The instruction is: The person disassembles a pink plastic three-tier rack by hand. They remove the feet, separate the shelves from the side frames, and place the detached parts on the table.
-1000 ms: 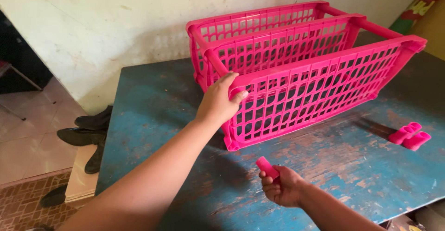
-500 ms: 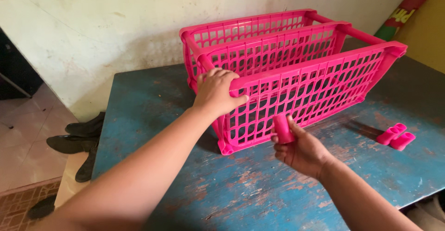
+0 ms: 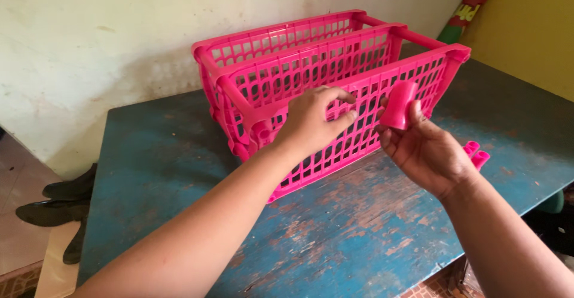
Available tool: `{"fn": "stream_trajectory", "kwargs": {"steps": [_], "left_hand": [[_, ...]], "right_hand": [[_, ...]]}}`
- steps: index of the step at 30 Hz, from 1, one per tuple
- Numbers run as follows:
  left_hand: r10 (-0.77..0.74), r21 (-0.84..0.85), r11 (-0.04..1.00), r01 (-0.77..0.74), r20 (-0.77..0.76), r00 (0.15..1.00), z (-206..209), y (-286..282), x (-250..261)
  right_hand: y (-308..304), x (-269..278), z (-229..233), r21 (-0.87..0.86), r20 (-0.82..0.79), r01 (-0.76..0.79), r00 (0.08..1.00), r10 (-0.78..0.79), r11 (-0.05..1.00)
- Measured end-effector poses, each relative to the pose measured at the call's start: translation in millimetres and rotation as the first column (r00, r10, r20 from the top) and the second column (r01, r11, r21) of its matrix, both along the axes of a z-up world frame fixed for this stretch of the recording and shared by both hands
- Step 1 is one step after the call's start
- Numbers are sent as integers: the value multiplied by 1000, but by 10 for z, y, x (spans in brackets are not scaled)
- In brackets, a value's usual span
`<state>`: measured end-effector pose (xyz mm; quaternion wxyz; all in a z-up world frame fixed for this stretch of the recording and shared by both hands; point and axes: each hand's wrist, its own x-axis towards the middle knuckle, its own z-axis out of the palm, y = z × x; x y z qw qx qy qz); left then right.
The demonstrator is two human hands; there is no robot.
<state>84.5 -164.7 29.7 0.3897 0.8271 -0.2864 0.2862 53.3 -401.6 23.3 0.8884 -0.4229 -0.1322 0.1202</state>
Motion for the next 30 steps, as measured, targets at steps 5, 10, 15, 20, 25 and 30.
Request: {"fn": "stream_trajectory", "kwargs": {"steps": [5,10,15,20,25,30], "left_hand": [[-58,-14,998,57,-87,995,57,-289,-83],[-155,-103,984,144,-113,981,105,-623,-61],[-165,-124,982,144,-181,970,182,-1055,104],[-162,-113,984,139,-223,961,186,-1465,298],[-189,-120,978,172,-146,971,106,-1875,484],[-236,-134,968,211,-207,950,-1,-2207,667]], "right_hand": [[-229,-4,118,-13,45,53,998,-52,999],[-583,80,158,-30,123,22,992,-18,999],[-988,223,228,-75,140,31,990,-21,997],[-1416,410,259,-81,107,75,992,-66,994],[-1846,633,179,-47,103,71,992,-66,996],[-2218,829,88,-86,140,84,988,-72,993]]}}
